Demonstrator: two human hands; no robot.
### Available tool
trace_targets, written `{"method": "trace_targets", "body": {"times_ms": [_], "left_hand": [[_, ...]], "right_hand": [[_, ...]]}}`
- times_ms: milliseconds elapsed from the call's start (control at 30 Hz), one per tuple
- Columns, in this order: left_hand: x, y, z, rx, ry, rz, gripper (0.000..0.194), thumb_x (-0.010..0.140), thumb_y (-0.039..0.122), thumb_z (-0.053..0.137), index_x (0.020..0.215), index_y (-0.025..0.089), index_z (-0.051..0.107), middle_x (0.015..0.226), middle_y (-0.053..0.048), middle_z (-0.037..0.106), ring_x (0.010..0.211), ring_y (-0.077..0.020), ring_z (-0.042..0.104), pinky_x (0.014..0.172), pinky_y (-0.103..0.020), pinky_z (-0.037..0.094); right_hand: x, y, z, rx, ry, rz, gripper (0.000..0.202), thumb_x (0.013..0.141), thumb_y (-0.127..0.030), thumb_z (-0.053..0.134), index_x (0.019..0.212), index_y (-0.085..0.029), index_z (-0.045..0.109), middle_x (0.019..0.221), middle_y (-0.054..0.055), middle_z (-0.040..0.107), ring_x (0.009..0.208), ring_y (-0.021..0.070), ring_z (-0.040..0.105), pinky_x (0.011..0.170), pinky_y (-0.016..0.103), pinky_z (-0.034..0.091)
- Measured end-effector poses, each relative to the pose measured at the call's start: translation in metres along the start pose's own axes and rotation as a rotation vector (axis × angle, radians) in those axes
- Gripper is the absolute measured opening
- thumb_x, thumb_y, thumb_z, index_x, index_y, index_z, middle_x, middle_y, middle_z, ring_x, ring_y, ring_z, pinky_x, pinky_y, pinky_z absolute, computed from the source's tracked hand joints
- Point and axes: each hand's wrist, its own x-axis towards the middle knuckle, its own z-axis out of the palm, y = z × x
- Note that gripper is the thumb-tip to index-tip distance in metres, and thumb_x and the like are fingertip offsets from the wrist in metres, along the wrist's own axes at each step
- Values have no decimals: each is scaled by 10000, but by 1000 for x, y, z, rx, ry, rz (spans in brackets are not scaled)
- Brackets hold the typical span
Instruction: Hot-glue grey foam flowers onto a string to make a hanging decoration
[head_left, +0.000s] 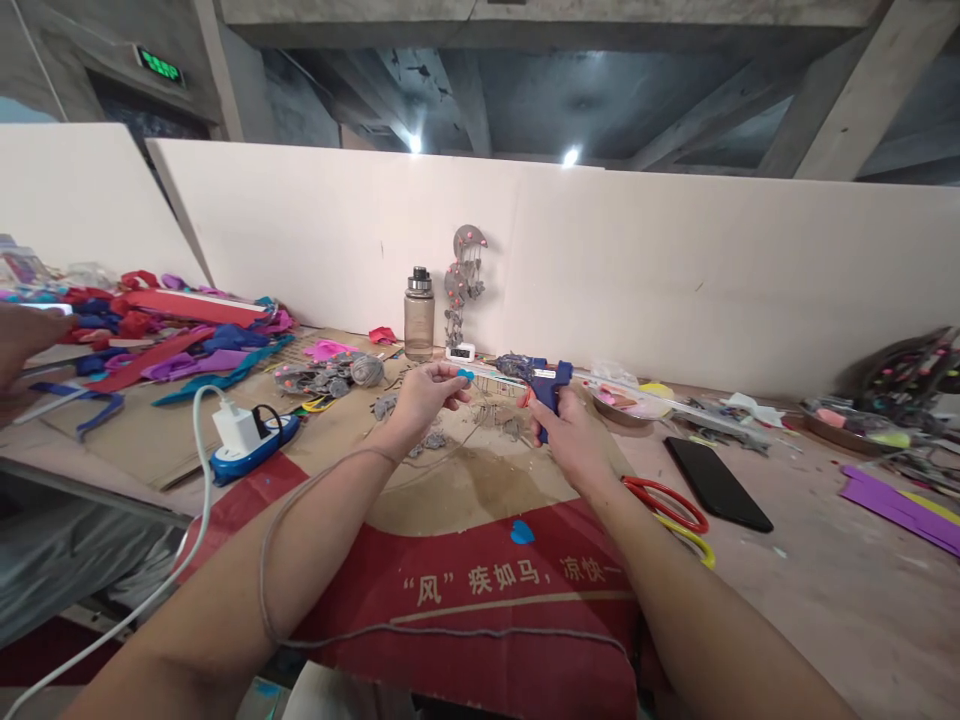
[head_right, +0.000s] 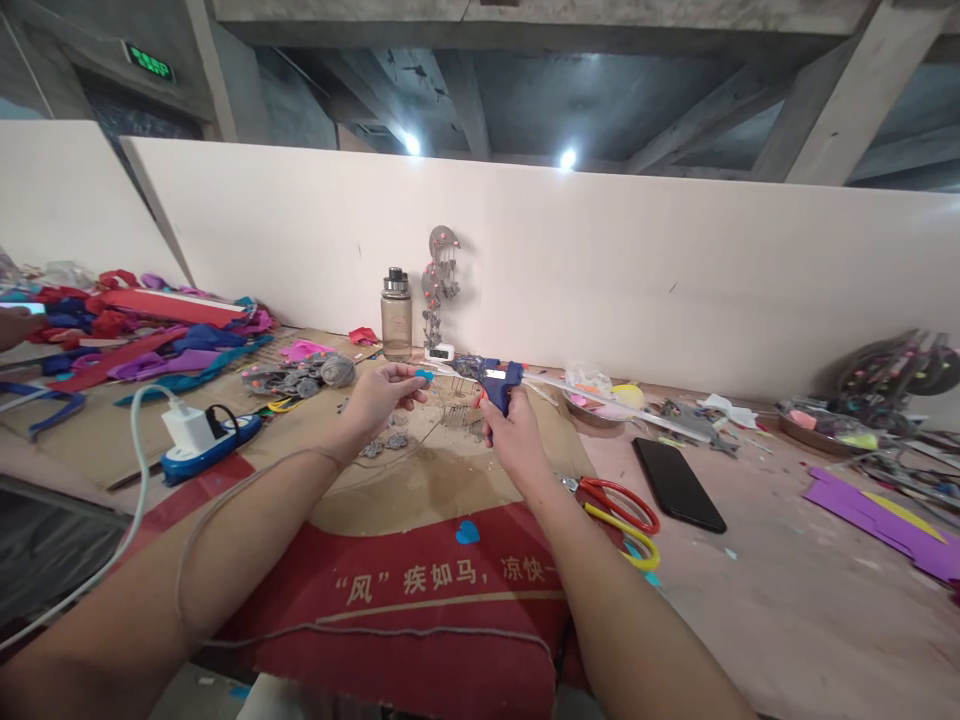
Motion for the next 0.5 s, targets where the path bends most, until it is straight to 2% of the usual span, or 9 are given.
{"method": "trace_targets", "body": {"times_ms": [133, 500], "left_hand": [[1, -2, -2, 6, 4, 8, 298, 639, 294, 791, 786, 134, 587, 623, -12, 644, 538, -119, 626, 460, -202, 419], [3, -3, -2, 30, -21, 8, 267, 661, 275, 778, 799, 130, 602, 630, -18, 653, 539, -116, 631, 460, -194, 428]], "right_hand": [[-9, -10, 6, -83, -29, 12, 180, 819, -358, 518, 933, -240, 444, 717, -27, 568, 493, 119, 441, 474, 264, 382], [-11, -7, 8, -223, -27, 22, 251, 834, -366, 506, 1049, -242, 468, 756, 6, 600, 571, 172, 514, 528, 296, 403]]}}
